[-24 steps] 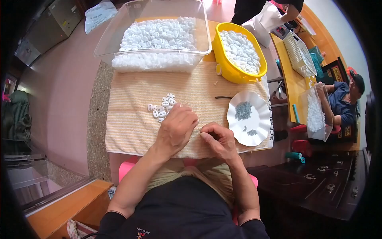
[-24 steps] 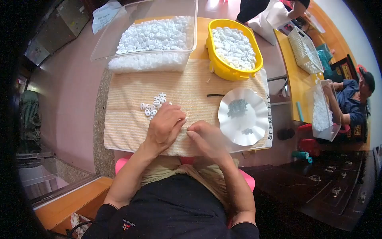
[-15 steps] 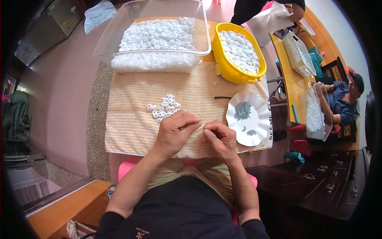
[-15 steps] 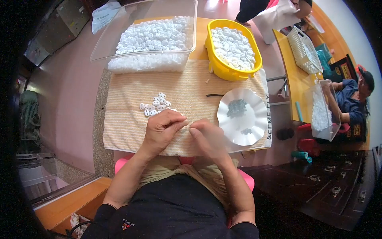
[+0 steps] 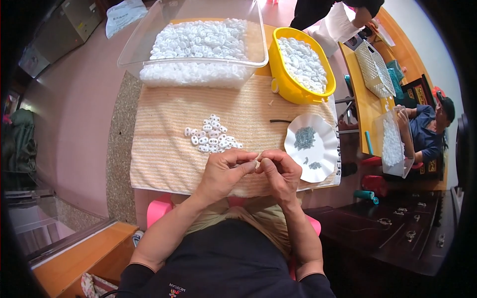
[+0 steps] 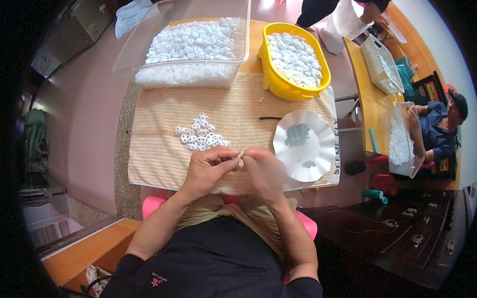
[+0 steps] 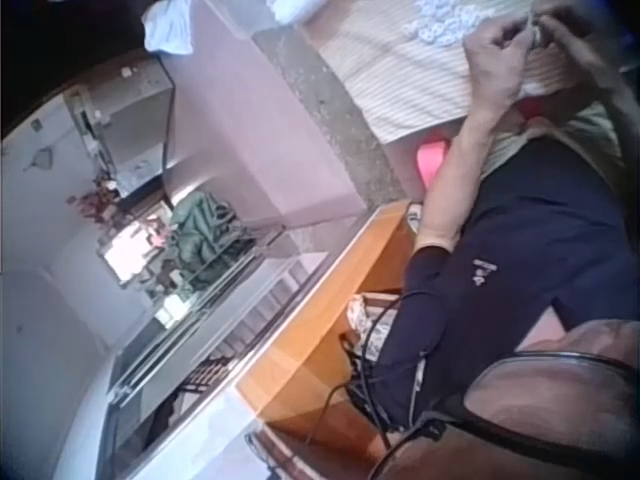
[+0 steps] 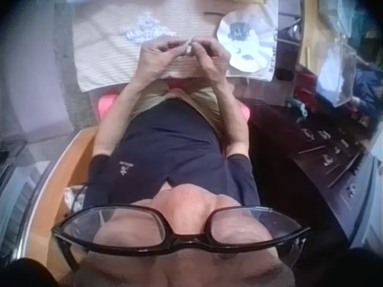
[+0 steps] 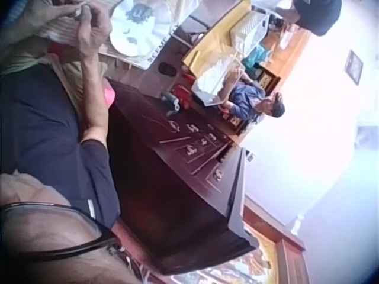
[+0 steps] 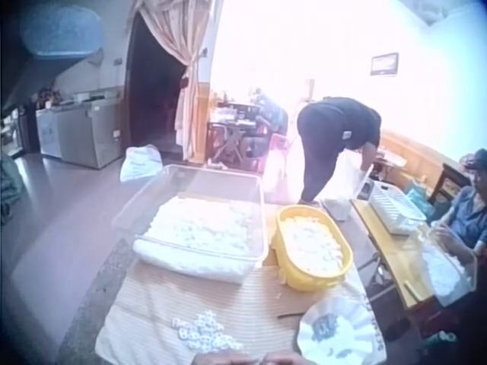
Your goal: Assembling small white plastic components by manually inserting metal pins.
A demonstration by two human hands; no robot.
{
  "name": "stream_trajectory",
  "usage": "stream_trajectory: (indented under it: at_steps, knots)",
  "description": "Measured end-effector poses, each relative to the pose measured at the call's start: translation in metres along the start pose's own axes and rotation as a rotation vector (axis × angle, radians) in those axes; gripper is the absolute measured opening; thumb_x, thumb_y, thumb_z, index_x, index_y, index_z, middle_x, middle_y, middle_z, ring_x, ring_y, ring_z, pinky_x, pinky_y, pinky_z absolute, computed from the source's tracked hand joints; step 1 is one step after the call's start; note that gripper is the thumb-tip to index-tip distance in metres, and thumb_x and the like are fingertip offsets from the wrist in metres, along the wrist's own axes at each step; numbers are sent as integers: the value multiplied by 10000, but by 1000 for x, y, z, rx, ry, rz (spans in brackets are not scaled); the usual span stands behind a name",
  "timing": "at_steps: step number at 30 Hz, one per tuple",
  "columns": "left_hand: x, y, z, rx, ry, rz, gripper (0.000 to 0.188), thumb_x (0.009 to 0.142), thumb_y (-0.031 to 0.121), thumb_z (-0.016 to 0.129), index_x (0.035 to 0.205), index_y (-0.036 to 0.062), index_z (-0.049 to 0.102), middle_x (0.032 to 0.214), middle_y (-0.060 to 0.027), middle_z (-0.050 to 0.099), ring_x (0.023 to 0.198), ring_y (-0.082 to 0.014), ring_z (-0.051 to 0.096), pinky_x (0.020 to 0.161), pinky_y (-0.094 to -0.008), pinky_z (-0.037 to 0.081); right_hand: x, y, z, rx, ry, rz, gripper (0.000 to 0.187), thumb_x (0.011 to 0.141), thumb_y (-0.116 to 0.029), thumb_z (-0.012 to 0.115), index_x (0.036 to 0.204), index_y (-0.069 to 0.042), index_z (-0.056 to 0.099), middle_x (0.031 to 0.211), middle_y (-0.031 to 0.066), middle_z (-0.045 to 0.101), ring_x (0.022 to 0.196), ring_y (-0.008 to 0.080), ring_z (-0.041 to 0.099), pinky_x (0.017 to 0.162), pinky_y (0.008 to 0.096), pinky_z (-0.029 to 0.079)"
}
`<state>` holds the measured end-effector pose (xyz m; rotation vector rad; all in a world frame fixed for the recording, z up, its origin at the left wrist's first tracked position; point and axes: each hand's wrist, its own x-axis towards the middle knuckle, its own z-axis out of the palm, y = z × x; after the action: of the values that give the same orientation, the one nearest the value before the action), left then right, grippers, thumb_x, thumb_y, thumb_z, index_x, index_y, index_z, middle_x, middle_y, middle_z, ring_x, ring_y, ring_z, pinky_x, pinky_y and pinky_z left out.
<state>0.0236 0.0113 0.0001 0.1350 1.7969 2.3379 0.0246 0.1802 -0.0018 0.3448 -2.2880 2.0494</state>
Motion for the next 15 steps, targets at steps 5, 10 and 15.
stream_trajectory:
  at_steps: [5,10,15]
  knots:
    - [-2,-5,-2,-186,-37,-144,251,888,41,620,1119,-56,621,982,-84,672,863,-116,643,751,-224,524,0,7,-1,8,65,171,105,865,-60,613,930,23,618,871,89,647,748,138,630,686,264,506]
    - [-2,-5,-3,-284,-38,-182,277,894,37,609,1152,-61,596,995,-98,667,866,-128,647,776,-235,536,1,6,-1,-16,50,240,105,863,-70,617,912,20,637,874,80,660,781,142,631,712,260,502]
    - [-3,-4,-3,-385,-24,-248,273,895,28,603,1152,-62,592,1011,-115,661,876,-140,649,806,-250,546,2,6,-2,4,1,227,112,859,-79,622,910,18,646,855,65,666,788,120,620,723,252,498]
